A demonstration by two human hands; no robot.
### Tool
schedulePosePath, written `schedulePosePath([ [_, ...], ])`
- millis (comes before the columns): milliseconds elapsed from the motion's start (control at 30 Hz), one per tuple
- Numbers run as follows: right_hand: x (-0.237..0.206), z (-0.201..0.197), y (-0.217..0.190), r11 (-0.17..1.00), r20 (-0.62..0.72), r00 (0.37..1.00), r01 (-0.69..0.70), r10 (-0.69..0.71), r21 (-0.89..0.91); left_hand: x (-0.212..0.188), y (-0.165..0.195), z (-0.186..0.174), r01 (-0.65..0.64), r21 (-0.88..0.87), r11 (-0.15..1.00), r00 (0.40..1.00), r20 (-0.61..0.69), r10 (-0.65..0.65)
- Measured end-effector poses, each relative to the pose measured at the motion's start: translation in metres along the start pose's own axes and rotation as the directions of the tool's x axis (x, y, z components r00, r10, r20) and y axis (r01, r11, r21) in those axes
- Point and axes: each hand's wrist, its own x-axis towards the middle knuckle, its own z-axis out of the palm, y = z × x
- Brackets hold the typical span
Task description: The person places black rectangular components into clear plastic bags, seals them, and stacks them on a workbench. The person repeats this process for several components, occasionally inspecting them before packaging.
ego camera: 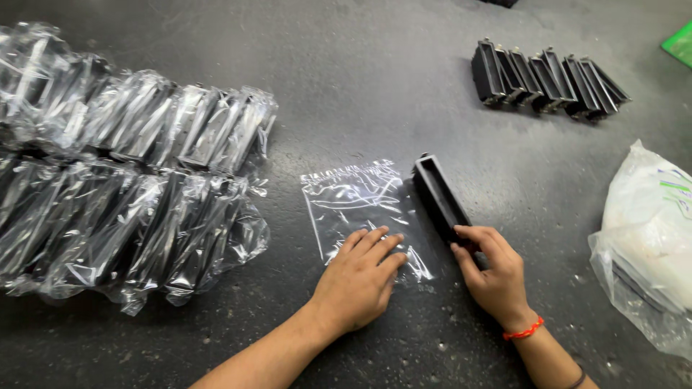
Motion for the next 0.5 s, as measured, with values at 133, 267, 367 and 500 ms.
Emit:
schedulePosePath([
  [133,-0.0021,-0.0009,0.0055,1.0,-0.026,0.999,-0.02,0.019,-0.006,0.0014,0.0024,-0.0012,0.004,0.007,1.0,1.0,0.02,-0.004],
  [267,-0.0002,0.0033,0.0024,0.999,-0.064,0.998,-0.004,0.006,0.034,0.0029,0.0045,-0.0026,0.002,0.004,1.0,1.0,0.008,-0.002],
  [367,0.0009,0.0013,-0.0016,1.0,-0.075,0.997,0.03,-0.03,0.001,0.0042,0.0055,-0.0025,0.016,0.005,1.0,1.0,0.021,-0.017],
  [500,0.0025,-0.0027,0.0027,0.991,0.03,0.999,0.036,-0.032,-0.13,0.0051,0.005,-0.0006,0.031,0.017,0.999,0.999,0.012,-0.031],
])
